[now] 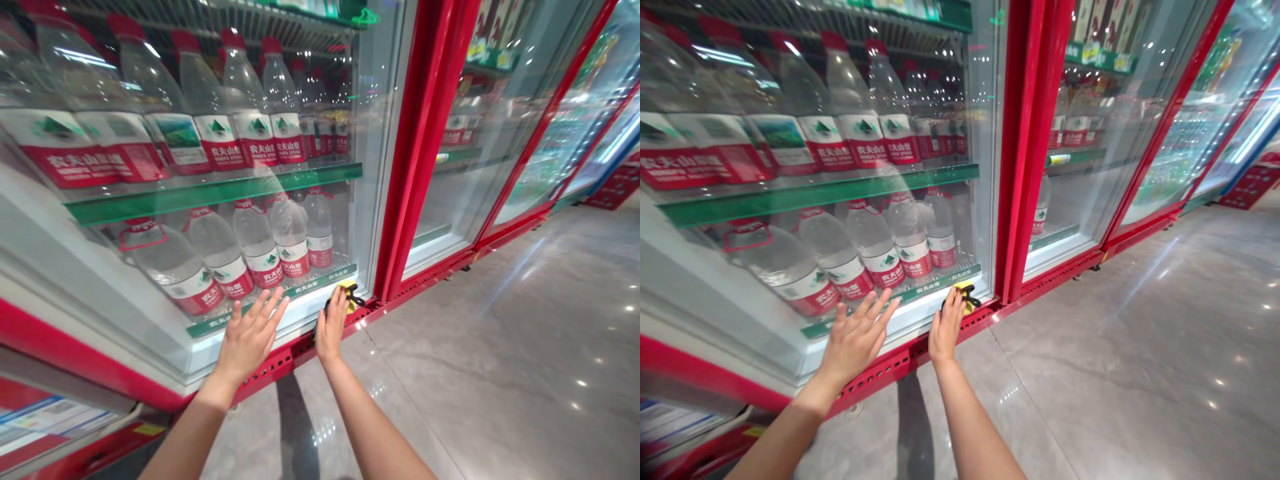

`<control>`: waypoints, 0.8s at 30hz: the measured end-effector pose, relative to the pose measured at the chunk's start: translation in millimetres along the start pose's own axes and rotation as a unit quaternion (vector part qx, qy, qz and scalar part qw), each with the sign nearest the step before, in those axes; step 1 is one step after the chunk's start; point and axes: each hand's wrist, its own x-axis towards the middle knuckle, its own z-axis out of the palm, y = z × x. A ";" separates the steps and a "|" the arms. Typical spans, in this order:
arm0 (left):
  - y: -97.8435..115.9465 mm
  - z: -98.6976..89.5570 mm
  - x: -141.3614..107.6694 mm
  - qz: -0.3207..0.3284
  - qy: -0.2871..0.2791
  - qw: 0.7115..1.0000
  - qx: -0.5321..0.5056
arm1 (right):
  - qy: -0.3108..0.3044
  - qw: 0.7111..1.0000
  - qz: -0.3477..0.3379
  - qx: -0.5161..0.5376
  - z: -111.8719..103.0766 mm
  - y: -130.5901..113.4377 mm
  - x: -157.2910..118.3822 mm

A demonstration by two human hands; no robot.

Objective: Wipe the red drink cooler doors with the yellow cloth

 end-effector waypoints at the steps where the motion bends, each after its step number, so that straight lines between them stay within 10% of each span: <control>1: 0.1 0.4 -0.3 0.002 0.004 1.000 0.001 | -0.019 1.000 -0.010 -0.001 0.9 2.8 -9.5; 9: -6.1 -6.8 -8.1 -0.005 0.008 1.000 0.015 | 0.047 0.998 0.032 0.020 -2.9 -8.0 11.1; 15: -9.8 -10.1 -20.3 -0.012 0.001 0.999 0.032 | -0.066 0.996 -0.063 0.005 2.4 -12.7 -26.6; 20: -8.9 -10.4 -32.1 -0.015 -0.009 0.999 0.051 | 0.020 0.999 0.018 0.018 -5.8 -8.7 -5.6; 24: -10.8 -12.1 -39.0 -0.023 -0.016 0.997 0.066 | -0.014 0.998 -0.060 -0.012 -1.1 -35.2 -9.6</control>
